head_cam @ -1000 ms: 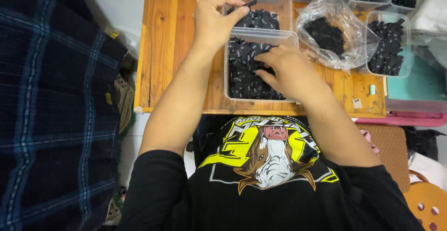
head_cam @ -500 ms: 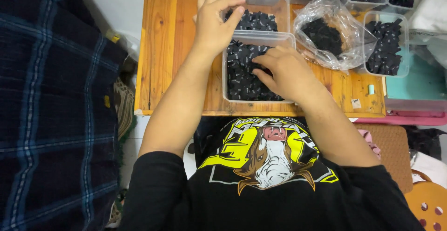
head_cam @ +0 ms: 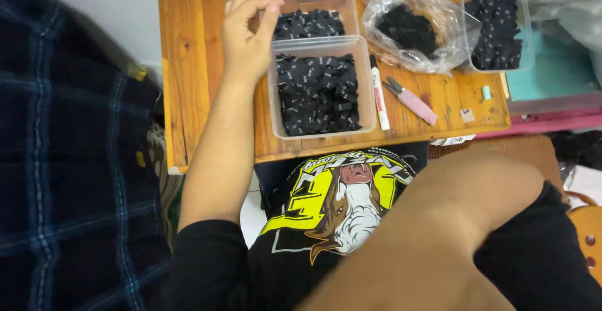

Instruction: Sorting small black plastic components from multiple containers into a central one on a wooden table.

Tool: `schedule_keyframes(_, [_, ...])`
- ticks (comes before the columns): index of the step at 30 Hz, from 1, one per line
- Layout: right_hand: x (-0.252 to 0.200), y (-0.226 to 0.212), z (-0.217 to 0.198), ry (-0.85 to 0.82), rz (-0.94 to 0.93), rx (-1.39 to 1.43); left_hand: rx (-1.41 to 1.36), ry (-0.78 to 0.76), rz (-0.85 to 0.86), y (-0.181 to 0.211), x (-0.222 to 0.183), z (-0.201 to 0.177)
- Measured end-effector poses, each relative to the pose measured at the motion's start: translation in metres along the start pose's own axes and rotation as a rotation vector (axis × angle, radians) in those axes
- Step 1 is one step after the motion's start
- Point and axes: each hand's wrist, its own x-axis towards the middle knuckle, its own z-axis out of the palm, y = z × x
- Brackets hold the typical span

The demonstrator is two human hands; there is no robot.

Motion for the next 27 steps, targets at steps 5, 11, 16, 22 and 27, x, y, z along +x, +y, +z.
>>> schedule_keyframes(5, [-0.028,0.02,0.041,0.035,-0.067,-0.083,0.032,-0.058,-0.039,0.001,0.001,0.001])
schedule_keyframes(11, [-0.157,0.111,0.03,0.019,-0.11,-0.202,0.066,-0.126,-0.124,0.005,-0.001,0.0])
schedule_keyframes(16, [-0.354,0.273,-0.042,0.0,-0.163,-0.295,0.058,-0.095,-0.064,0.007,-0.002,-0.001])
schedule_keyframes(22, [-0.542,0.416,-0.055,0.005,-0.213,-0.379,-0.066,-0.028,0.007,0.004,-0.005,0.001])
schedule_keyframes(27, [-0.588,0.381,-0.081,0.012,-0.235,-0.446,-0.083,-0.007,0.026,0.003,-0.005,0.0])
